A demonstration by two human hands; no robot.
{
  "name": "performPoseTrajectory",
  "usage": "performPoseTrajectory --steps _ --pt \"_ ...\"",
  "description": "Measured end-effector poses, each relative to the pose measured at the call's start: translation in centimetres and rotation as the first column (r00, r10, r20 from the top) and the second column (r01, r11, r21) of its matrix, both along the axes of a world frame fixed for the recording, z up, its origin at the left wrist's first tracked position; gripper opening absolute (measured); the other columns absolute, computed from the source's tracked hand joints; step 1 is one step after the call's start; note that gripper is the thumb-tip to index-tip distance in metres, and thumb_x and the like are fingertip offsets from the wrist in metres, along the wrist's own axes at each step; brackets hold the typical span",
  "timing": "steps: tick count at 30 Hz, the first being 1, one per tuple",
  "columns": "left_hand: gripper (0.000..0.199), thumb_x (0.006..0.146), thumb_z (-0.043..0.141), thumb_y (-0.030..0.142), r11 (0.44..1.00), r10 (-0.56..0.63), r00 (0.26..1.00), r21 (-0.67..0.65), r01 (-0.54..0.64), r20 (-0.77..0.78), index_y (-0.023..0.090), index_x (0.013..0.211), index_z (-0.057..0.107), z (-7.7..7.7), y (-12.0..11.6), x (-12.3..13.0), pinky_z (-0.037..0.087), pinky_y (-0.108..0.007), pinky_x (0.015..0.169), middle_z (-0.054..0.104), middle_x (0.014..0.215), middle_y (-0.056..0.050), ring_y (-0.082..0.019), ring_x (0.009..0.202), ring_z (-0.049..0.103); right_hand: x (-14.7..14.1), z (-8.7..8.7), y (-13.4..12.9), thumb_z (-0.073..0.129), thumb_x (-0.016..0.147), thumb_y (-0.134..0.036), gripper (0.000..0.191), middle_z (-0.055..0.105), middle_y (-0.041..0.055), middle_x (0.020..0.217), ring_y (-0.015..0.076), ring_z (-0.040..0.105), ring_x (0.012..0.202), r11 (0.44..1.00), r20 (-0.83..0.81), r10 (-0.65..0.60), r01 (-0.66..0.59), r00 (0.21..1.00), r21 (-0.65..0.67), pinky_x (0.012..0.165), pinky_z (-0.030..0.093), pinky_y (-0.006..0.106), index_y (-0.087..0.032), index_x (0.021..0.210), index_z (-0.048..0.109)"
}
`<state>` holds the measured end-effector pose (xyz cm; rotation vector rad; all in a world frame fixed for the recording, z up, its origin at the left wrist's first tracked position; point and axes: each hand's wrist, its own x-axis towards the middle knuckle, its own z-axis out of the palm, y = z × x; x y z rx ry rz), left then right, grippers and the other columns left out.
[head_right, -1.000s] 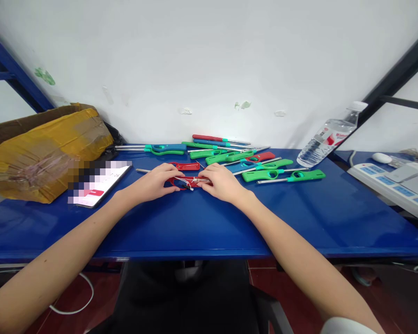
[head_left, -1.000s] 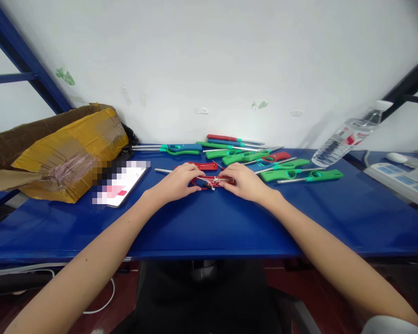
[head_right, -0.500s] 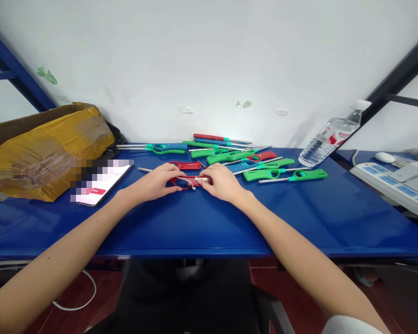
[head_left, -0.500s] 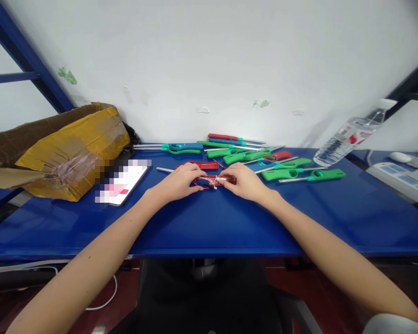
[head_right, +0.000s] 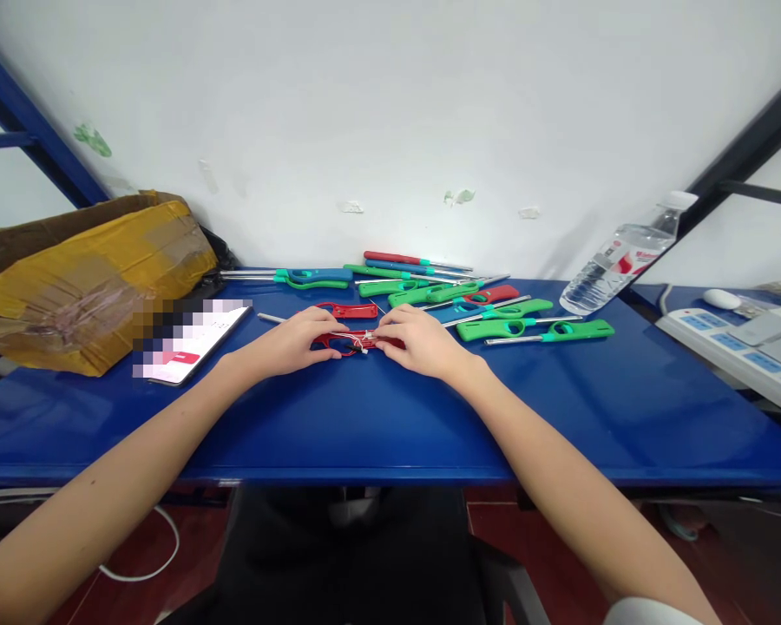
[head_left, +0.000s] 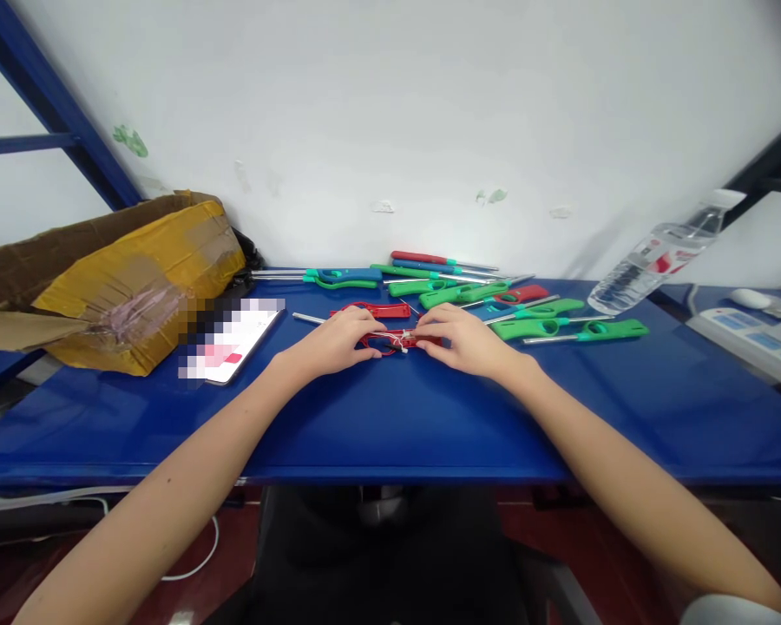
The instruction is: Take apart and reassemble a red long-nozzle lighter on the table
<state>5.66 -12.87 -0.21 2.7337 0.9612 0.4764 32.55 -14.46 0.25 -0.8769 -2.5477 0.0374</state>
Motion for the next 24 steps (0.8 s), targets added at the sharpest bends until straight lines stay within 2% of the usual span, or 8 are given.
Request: performPoseTrajectory --steps 7,16,24 --pt "0.029 0.091 0.063 0.033 0.999 -0.027 1.0 -0.021 0.027 -0.004 0.024 0.118 0.068 0.12 0.1 0.05 0.043 -0.039 0.095 0.068 0.11 -0.008 -0.025 0.105 0.057 -0.19 -0.21 -0.08 0.053 0.095 -0.027 0.026 0.071 0.0107 0.105 0.0251 0.062 0.097 1.0 0.019 -0.004 0.005 1.0 -0.028 0.087 0.051 0.041 -0.019 0.109 0.074" --pt "0.032 0.091 0.063 0.034 0.999 0.016 0.999 0.029 -0.015 -0.031 0.022 0.12 0.065 -0.01 0.11 -0.06 0.045 -0.039 0.093 0.067 0.11 -0.009 -0.026 0.105 0.058 0.11 0.12 0.03 0.058 0.091 -0.026 0.026 0.07 0.0114 0.103 0.0271 0.059 0.1 0.999 0.018 -0.014 0.014 1.0 -0.029 0.09 0.05 0.044 -0.017 0.112 0.07" --pt "0.033 0.09 0.064 0.037 0.998 0.017 1.0 0.064 -0.017 -0.014 0.02 0.118 0.066 0.18 0.28 -0.56 0.045 -0.041 0.095 0.068 0.112 -0.01 -0.027 0.107 0.058 0.28 0.34 0.15 0.057 0.093 -0.027 0.02 0.071 0.0098 0.092 0.0254 0.06 0.093 0.999 0.047 -0.009 0.011 0.999 -0.032 0.086 0.05 0.041 -0.017 0.097 0.074"
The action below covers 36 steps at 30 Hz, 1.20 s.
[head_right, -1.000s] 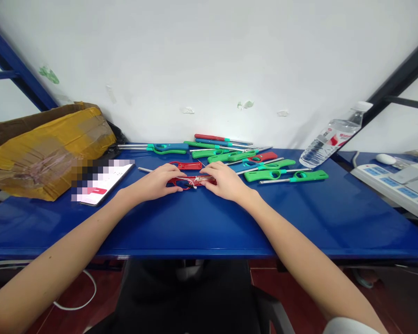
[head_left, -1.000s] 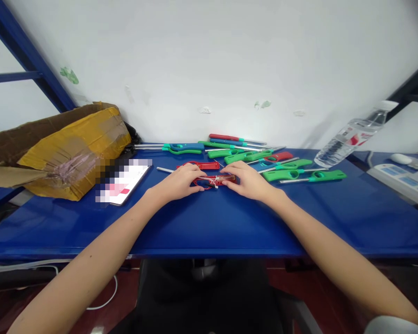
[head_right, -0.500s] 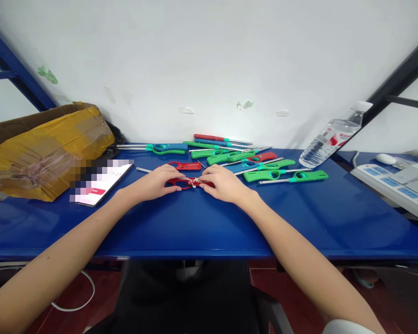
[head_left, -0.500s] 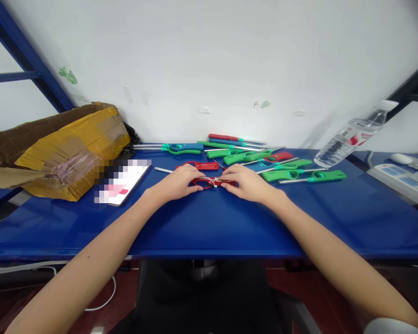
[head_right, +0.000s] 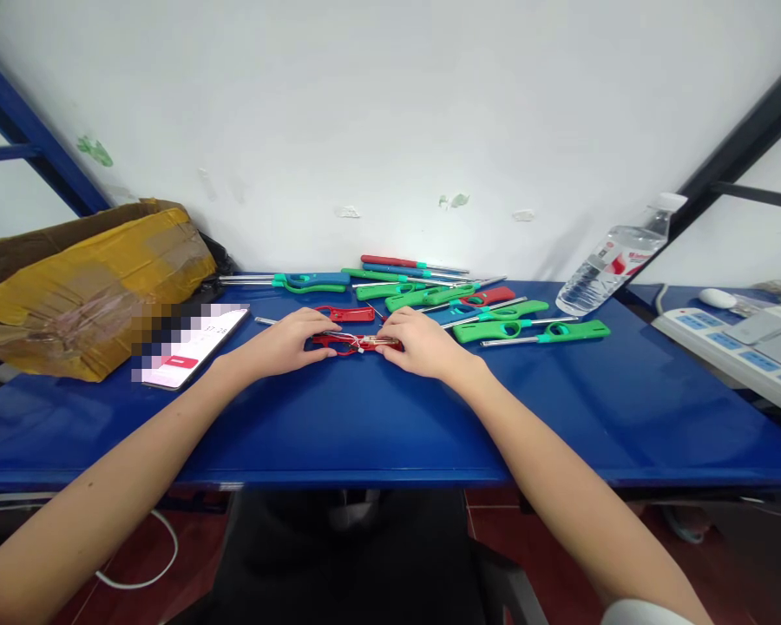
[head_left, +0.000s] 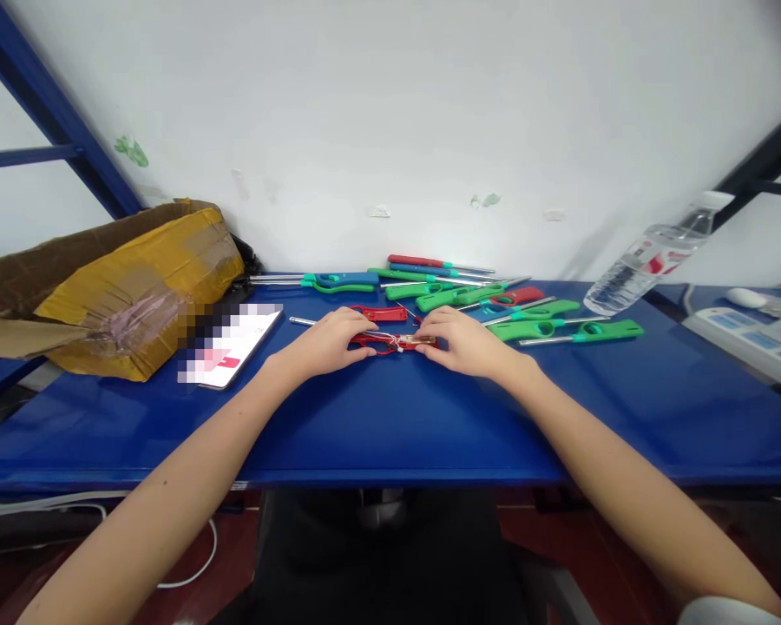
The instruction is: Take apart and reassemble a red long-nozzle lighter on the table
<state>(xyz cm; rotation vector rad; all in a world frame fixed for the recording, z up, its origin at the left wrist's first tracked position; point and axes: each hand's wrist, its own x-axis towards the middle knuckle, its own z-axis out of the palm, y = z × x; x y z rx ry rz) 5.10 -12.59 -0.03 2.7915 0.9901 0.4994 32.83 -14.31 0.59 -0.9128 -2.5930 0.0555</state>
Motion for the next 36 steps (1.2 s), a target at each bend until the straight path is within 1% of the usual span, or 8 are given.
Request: performPoseTrajectory --steps 9,16,20,23,26,30,33,36 --pt "0.034 0.089 0.065 0.037 0.998 0.024 0.999 0.06 -0.023 -0.022 0.02 0.118 0.066 -0.2 0.5 -0.7 0.046 -0.042 0.097 0.067 0.117 -0.011 -0.028 0.111 0.058 -0.2 0.0 -0.1 0.059 0.091 -0.024 0.015 0.069 0.0097 0.092 0.025 0.059 0.091 1.0 0.007 -0.015 0.015 1.0 -0.007 0.084 0.049 0.041 -0.017 0.096 0.072" --pt "0.035 0.087 0.068 0.037 0.997 0.034 0.998 0.076 -0.03 -0.047 0.018 0.117 0.067 -0.1 0.5 -0.7 0.046 -0.042 0.097 0.067 0.117 -0.011 -0.028 0.11 0.058 -1.1 -1.0 -0.4 0.065 0.088 -0.029 0.018 0.066 0.0106 0.109 0.0253 0.059 0.1 1.0 -0.094 0.005 -0.003 0.996 0.028 0.089 0.05 0.041 -0.019 0.102 0.07" --pt "0.037 0.086 0.069 0.036 0.995 0.069 0.995 0.074 -0.063 -0.07 0.017 0.117 0.067 0.0 0.5 -0.8 0.046 -0.042 0.098 0.065 0.12 -0.012 -0.029 0.113 0.057 -2.3 -1.8 -0.6 0.069 0.085 -0.031 0.016 0.066 0.0091 0.106 0.0247 0.059 0.1 0.997 -0.147 -0.003 0.013 0.989 0.07 0.091 0.049 0.041 -0.019 0.095 0.071" --pt "0.039 0.085 0.069 0.036 0.991 0.121 0.989 0.06 -0.116 -0.09 0.015 0.118 0.067 0.1 0.8 -1.2 0.046 -0.043 0.099 0.064 0.122 -0.014 -0.03 0.115 0.056 -2.8 -2.1 -0.6 0.068 0.087 -0.027 0.008 0.068 0.008 0.101 0.024 0.059 0.098 0.996 -0.181 -0.022 0.036 0.983 0.078 0.089 0.05 0.04 -0.019 0.089 0.071" --pt "0.038 0.085 0.068 0.035 0.99 0.135 0.986 0.045 -0.131 -0.098 0.016 0.117 0.068 0.1 1.2 -1.7 0.045 -0.045 0.101 0.063 0.124 -0.014 -0.031 0.116 0.056 -2.8 -2.2 -0.5 0.064 0.088 -0.022 0.007 0.069 0.0077 0.097 0.0233 0.059 0.096 0.997 -0.185 -0.041 0.052 0.982 0.057 0.087 0.051 0.039 -0.019 0.086 0.07" --pt "0.037 0.086 0.066 0.031 0.99 0.137 0.984 0.028 -0.135 -0.112 0.016 0.12 0.067 0.2 1.5 -2.3 0.044 -0.045 0.103 0.064 0.125 -0.014 -0.03 0.118 0.056 -2.7 -2.3 -0.4 0.061 0.089 -0.02 0.007 0.07 0.0072 0.096 0.0232 0.06 0.096 0.998 -0.186 -0.058 0.062 0.981 0.015 0.087 0.051 0.038 -0.019 0.088 0.068" --pt "0.038 0.086 0.064 0.028 0.987 0.161 0.978 0.014 -0.161 -0.133 0.017 0.122 0.065 0.5 1.6 -2.7 0.045 -0.045 0.101 0.065 0.124 -0.013 -0.03 0.115 0.058 -2.8 -2.4 -0.5 0.06 0.09 -0.02 0.006 0.07 0.0068 0.096 0.0228 0.062 0.096 0.997 -0.196 -0.08 0.078 0.977 -0.018 0.086 0.051 0.038 -0.02 0.089 0.066" --pt "0.034 0.088 0.058 0.025 0.985 0.172 0.977 0.013 -0.172 -0.122 0.019 0.12 0.066 0.6 1.8 -3.2 0.046 -0.045 0.097 0.066 0.121 -0.011 -0.03 0.111 0.059 -2.9 -2.3 -0.6 0.06 0.09 -0.02 0.006 0.069 0.0067 0.096 0.0215 0.064 0.092 0.993 -0.202 -0.108 0.097 0.973 -0.063 0.082 0.052 0.036 -0.02 0.089 0.065"
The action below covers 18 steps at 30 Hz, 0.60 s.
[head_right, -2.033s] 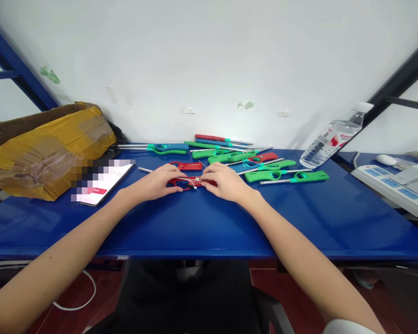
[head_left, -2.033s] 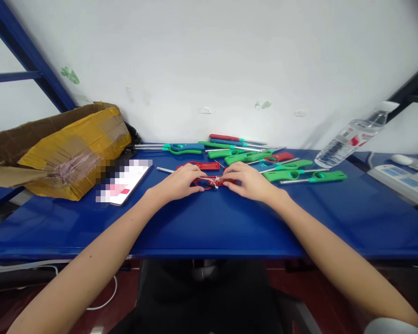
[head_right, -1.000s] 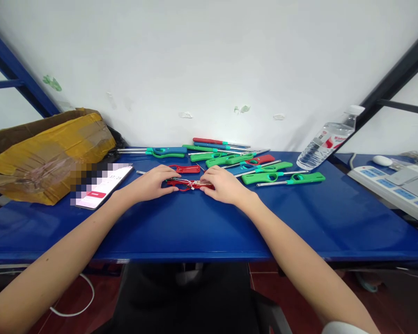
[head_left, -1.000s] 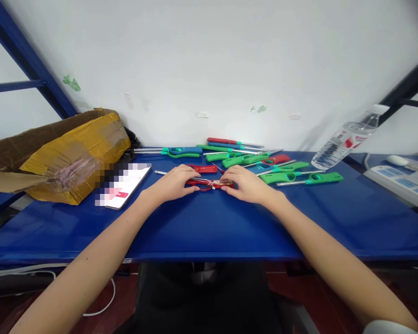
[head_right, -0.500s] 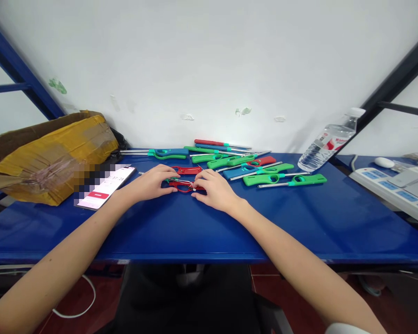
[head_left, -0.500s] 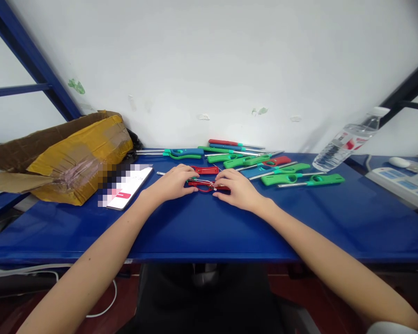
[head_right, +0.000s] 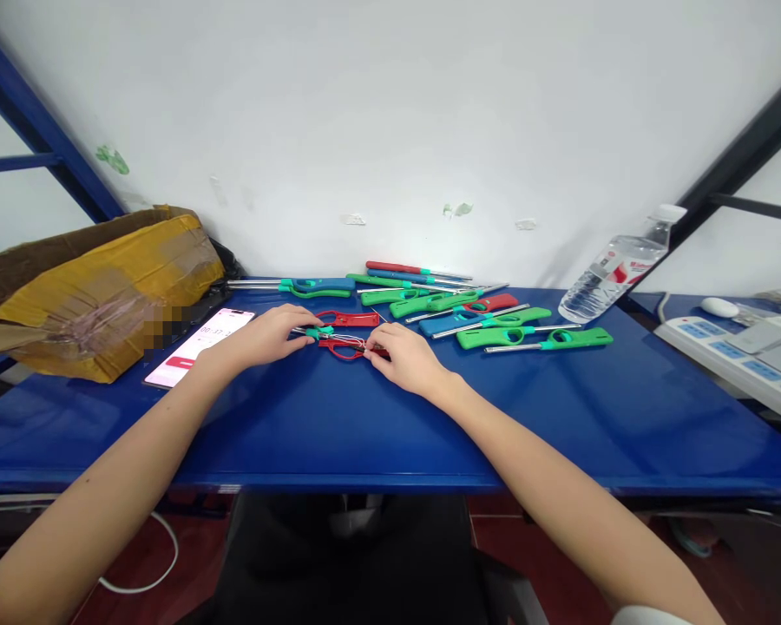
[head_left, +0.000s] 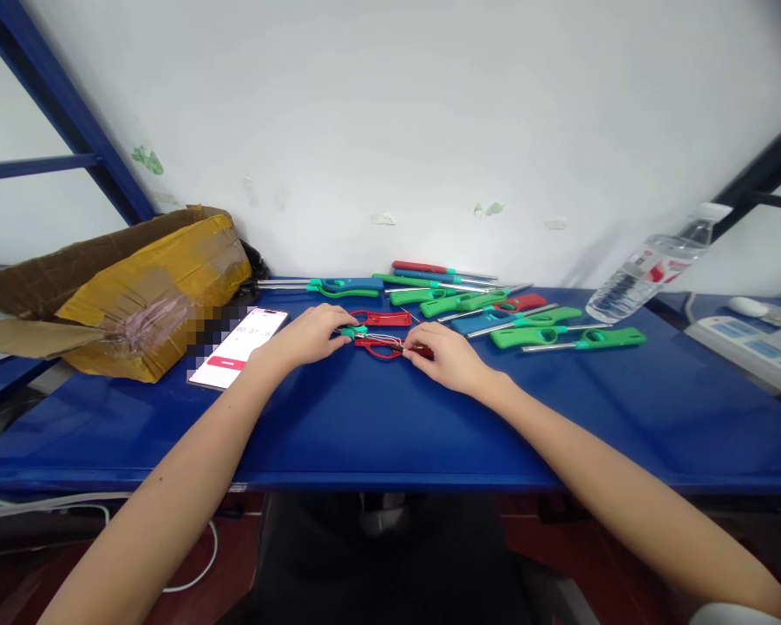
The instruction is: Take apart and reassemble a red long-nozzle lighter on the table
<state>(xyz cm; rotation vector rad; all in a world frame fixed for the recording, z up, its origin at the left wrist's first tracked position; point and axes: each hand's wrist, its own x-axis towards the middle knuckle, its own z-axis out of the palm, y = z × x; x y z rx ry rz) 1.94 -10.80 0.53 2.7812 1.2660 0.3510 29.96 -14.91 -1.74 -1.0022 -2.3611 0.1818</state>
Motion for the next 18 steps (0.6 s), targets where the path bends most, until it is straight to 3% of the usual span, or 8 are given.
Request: performPoseTrajectory --steps 7,18 --pt "0.028 0.088 0.054 0.024 1.0 -0.001 1.0 0.021 0.0 0.022 0.019 0.11 0.069 -0.35 0.27 -0.12 0.049 -0.039 0.091 0.068 0.114 -0.01 -0.026 0.103 0.062 -0.09 0.29 -0.18 0.059 0.09 -0.02 0.005 0.068 0.0069 0.097 0.0209 0.064 0.091 0.999 0.003 -0.005 0.006 1.0 -0.033 0.081 0.052 0.034 -0.02 0.089 0.064" --pt "0.026 0.091 0.052 0.023 0.996 0.006 0.998 0.086 -0.001 -0.056 0.021 0.108 0.072 0.54 -0.33 0.11 0.048 -0.033 0.082 0.071 0.106 -0.008 -0.024 0.094 0.065 -0.11 -0.22 0.02 0.059 0.09 -0.022 0.006 0.068 0.006 0.097 0.0209 0.063 0.092 1.0 -0.011 -0.001 0.001 1.0 -0.017 0.082 0.051 0.035 -0.02 0.088 0.063"
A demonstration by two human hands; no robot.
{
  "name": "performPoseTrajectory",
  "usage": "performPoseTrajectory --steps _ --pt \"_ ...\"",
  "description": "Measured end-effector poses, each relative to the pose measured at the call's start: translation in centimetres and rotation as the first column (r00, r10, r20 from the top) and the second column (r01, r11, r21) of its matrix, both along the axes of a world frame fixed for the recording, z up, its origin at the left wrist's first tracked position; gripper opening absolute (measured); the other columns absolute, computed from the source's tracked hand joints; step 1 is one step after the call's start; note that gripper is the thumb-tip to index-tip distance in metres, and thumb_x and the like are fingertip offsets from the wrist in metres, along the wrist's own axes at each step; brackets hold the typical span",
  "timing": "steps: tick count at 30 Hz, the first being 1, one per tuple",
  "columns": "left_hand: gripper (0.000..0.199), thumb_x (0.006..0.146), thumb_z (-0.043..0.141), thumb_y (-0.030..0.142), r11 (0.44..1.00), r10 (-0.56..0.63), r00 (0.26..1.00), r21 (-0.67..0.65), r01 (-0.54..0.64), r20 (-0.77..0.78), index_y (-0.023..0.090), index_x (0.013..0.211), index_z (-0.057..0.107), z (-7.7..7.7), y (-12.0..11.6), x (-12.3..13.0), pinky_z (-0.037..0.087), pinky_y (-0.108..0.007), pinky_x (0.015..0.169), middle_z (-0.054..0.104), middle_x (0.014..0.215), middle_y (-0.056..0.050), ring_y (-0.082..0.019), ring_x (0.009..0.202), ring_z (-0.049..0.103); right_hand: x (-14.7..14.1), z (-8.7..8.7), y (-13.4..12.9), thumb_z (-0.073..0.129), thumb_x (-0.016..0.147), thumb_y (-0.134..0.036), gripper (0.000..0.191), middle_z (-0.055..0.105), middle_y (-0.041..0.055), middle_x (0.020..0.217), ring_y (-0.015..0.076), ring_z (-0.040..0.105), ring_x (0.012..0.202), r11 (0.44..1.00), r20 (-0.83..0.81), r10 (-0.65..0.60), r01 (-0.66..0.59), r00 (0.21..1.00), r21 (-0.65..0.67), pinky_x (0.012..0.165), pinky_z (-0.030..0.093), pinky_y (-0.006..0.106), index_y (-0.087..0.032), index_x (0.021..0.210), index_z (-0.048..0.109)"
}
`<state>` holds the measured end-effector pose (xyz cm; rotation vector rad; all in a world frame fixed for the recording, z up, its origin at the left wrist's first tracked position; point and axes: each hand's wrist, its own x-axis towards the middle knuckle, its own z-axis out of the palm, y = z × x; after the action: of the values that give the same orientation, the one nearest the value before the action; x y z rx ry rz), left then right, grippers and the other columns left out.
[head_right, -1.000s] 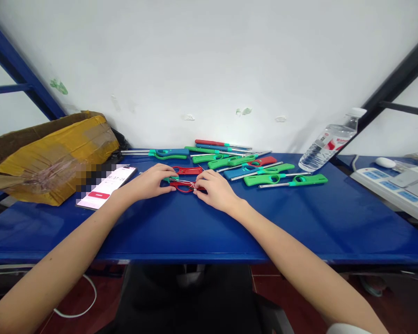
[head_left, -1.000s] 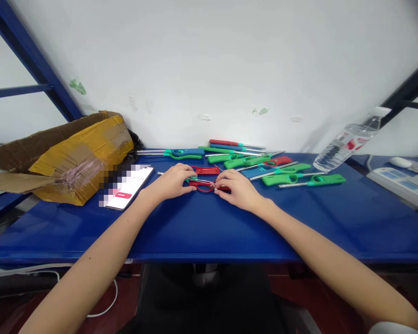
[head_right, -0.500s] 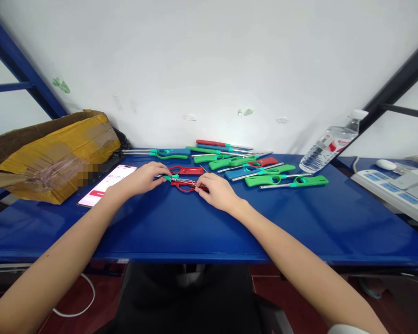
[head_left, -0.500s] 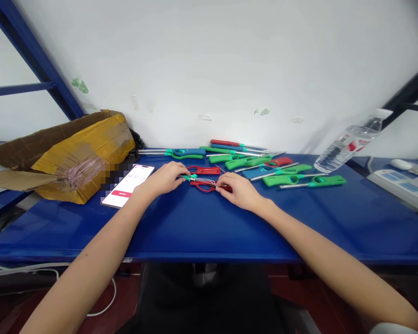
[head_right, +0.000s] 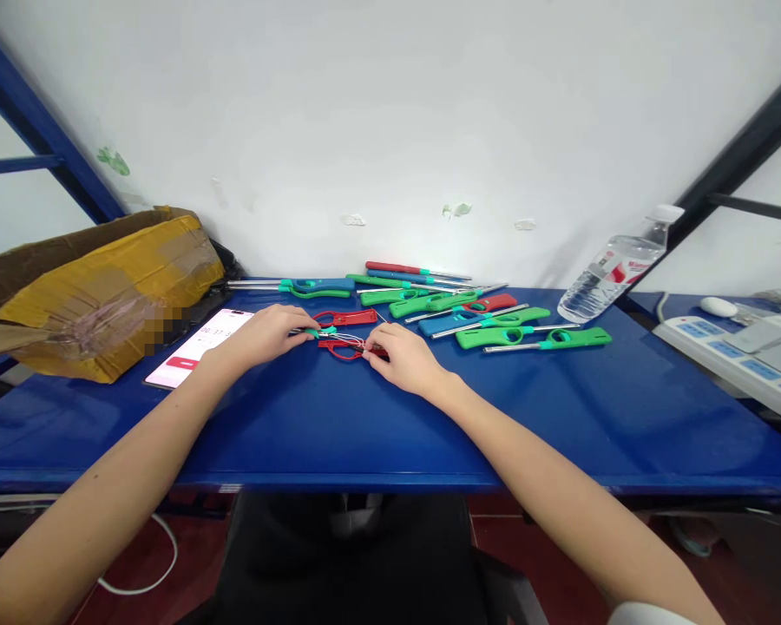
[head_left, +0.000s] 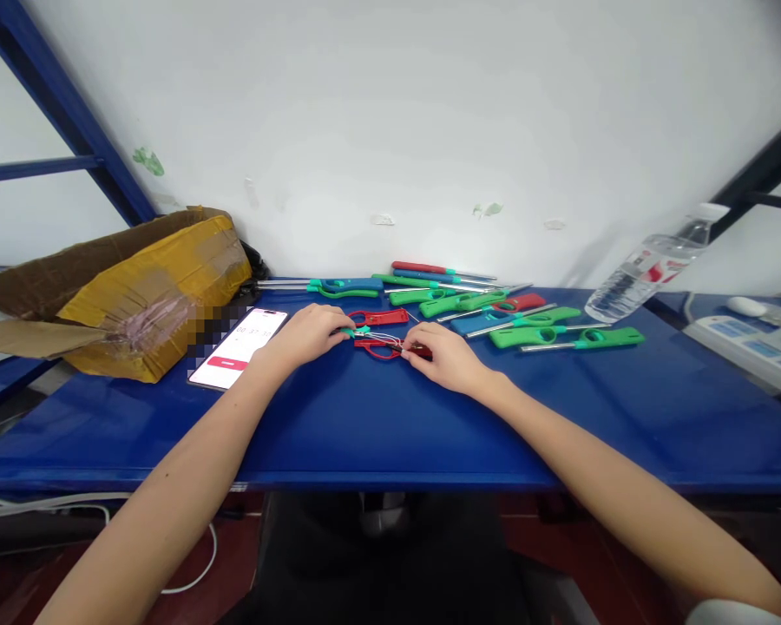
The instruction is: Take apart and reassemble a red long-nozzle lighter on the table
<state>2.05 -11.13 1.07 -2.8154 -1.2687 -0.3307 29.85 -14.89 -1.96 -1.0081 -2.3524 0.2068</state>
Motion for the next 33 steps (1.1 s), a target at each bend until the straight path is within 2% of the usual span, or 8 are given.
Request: performPoseTrajectory --steps 7,17,27,30,33 --pt "0.032 0.09 0.051 0.027 0.998 0.0 0.998 -0.065 0.004 0.058 0.023 0.115 0.07 0.2 -0.5 0.0 0.048 -0.031 0.078 0.066 0.11 -0.008 -0.022 0.091 0.064 0.1 -0.2 0.2 0.059 0.09 -0.021 0.005 0.067 0.0063 0.099 0.0201 0.063 0.094 1.0 0.006 0.006 -0.006 1.0 0.002 0.084 0.051 0.034 -0.02 0.088 0.064" --pt "0.033 0.087 0.053 0.027 0.992 -0.018 1.0 -0.129 0.015 -0.016 0.029 0.113 0.073 0.1 -0.4 -0.3 0.047 -0.029 0.071 0.066 0.108 -0.006 -0.022 0.088 0.064 0.1 -0.3 0.3 0.058 0.091 -0.021 0.007 0.066 0.0067 0.099 0.0202 0.063 0.092 1.0 0.003 0.018 -0.018 1.0 0.02 0.084 0.052 0.035 -0.02 0.088 0.064" --pt "0.031 0.085 0.054 0.029 0.991 -0.012 1.0 -0.135 0.009 -0.021 0.026 0.109 0.073 0.1 -0.7 -0.1 0.049 -0.03 0.075 0.069 0.106 -0.006 -0.022 0.088 0.065 0.2 -0.2 0.2 0.057 0.091 -0.022 0.008 0.067 0.0068 0.1 0.0204 0.063 0.093 1.0 0.012 0.012 -0.013 1.0 0.007 0.084 0.052 0.035 -0.02 0.089 0.065" --pt "0.036 0.086 0.055 0.034 0.993 -0.009 1.0 -0.116 0.012 0.021 0.024 0.118 0.069 0.2 -1.2 0.6 0.05 -0.032 0.079 0.067 0.113 -0.008 -0.024 0.095 0.065 0.2 -0.2 0.2 0.058 0.09 -0.021 0.007 0.067 0.0067 0.1 0.0205 0.063 0.093 1.0 0.011 0.018 -0.019 1.0 0.009 0.085 0.052 0.035 -0.021 0.089 0.065" --pt "0.032 0.09 0.052 0.032 0.996 -0.032 0.996 -0.077 0.038 0.08 0.021 0.115 0.069 0.1 -1.8 1.7 0.05 -0.033 0.085 0.067 0.113 -0.008 -0.024 0.098 0.064 0.1 -0.1 0.2 0.058 0.09 -0.021 0.007 0.066 0.0069 0.1 0.0205 0.063 0.092 1.0 0.013 0.022 -0.022 1.0 0.009 0.084 0.052 0.035 -0.02 0.09 0.065"
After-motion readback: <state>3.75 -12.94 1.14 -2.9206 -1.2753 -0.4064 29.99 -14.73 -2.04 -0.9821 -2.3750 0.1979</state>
